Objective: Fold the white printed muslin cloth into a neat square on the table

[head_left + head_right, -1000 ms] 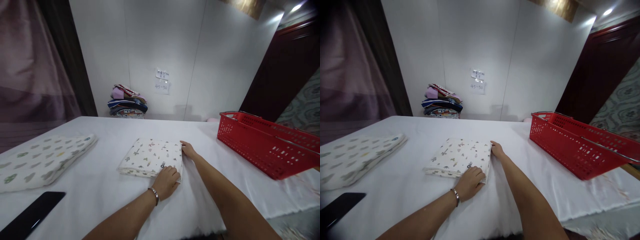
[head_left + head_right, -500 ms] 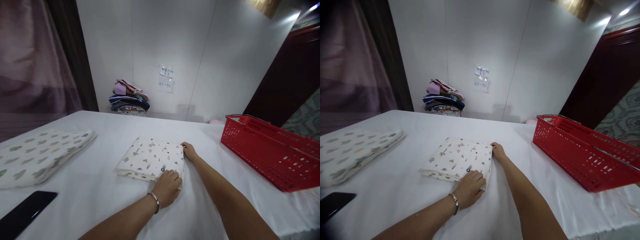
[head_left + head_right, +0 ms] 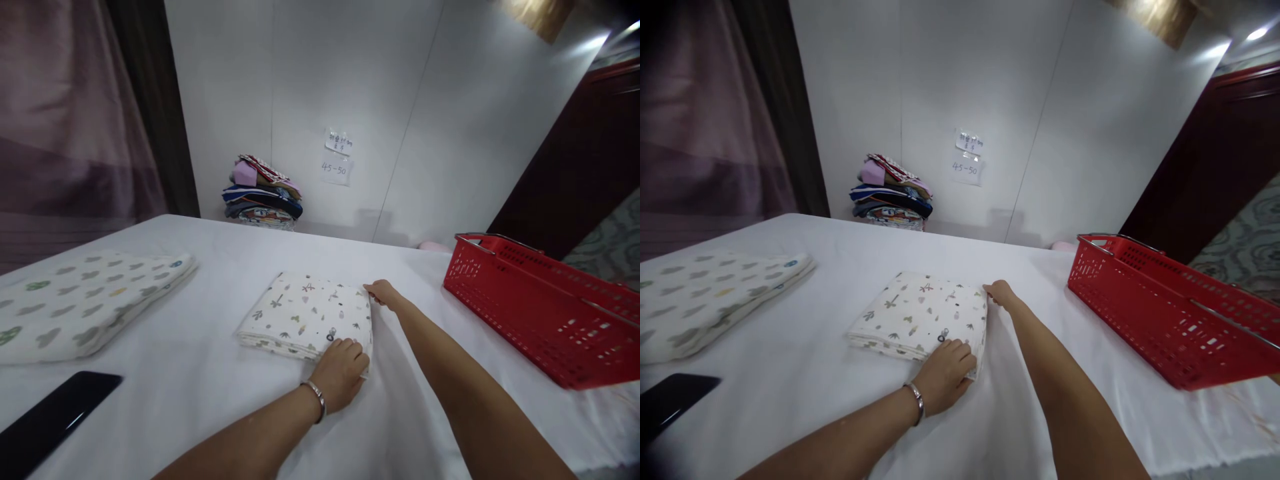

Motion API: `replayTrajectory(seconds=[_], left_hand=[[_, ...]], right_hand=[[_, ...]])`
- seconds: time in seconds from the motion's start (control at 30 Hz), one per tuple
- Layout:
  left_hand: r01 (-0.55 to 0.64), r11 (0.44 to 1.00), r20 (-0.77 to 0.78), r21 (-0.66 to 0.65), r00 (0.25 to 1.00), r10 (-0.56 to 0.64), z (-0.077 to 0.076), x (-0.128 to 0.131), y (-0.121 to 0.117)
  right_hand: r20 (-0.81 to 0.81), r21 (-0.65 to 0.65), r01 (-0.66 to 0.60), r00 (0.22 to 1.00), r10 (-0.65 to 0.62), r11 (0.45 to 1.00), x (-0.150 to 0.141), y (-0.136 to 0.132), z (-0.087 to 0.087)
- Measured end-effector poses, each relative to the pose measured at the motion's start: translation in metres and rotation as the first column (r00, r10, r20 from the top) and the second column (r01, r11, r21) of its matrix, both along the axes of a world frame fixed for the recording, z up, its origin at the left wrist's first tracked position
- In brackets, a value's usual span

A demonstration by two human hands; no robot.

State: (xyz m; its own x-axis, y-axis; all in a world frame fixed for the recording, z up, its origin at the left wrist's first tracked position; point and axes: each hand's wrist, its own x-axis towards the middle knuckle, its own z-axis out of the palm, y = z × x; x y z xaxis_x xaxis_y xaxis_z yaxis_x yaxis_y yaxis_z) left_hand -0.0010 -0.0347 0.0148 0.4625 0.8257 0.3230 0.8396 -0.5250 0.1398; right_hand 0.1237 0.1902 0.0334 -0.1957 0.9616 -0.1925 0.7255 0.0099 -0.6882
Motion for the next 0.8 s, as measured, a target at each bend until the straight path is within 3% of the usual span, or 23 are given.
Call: replayTrajectory(seconds=[0.13, 0.27, 0.63, 0.8], left_hand=[[0.0, 1.0, -0.005, 0.005, 1.0, 0.0, 0.0, 0.0, -0.001], [0.001, 1.0, -0.019, 0.002, 1.0, -0.001, 0.0, 0.0, -0.001], [-0.005, 1.0, -0.011, 0.019, 1.0, 0.006, -0.001, 0.0, -0.001], [-0.008, 0.999, -0.014, 0.045, 1.0, 0.009, -0.002, 0.001, -0.002]], right_hand=[[0.201, -0.042, 0.023, 0.98, -0.014, 0.999, -0.013, 0.001, 0.01], [0.289, -0.065, 0.035, 0.957, -0.015, 0.997, -0.018, 0.001, 0.016], [0.24, -0.126, 0.115, 0.967, -0.082, 0.985, -0.019, -0.005, 0.015], [0.275, -0.132, 0.132, 0.957, -0.091, 0.982, -0.012, -0.006, 0.005]])
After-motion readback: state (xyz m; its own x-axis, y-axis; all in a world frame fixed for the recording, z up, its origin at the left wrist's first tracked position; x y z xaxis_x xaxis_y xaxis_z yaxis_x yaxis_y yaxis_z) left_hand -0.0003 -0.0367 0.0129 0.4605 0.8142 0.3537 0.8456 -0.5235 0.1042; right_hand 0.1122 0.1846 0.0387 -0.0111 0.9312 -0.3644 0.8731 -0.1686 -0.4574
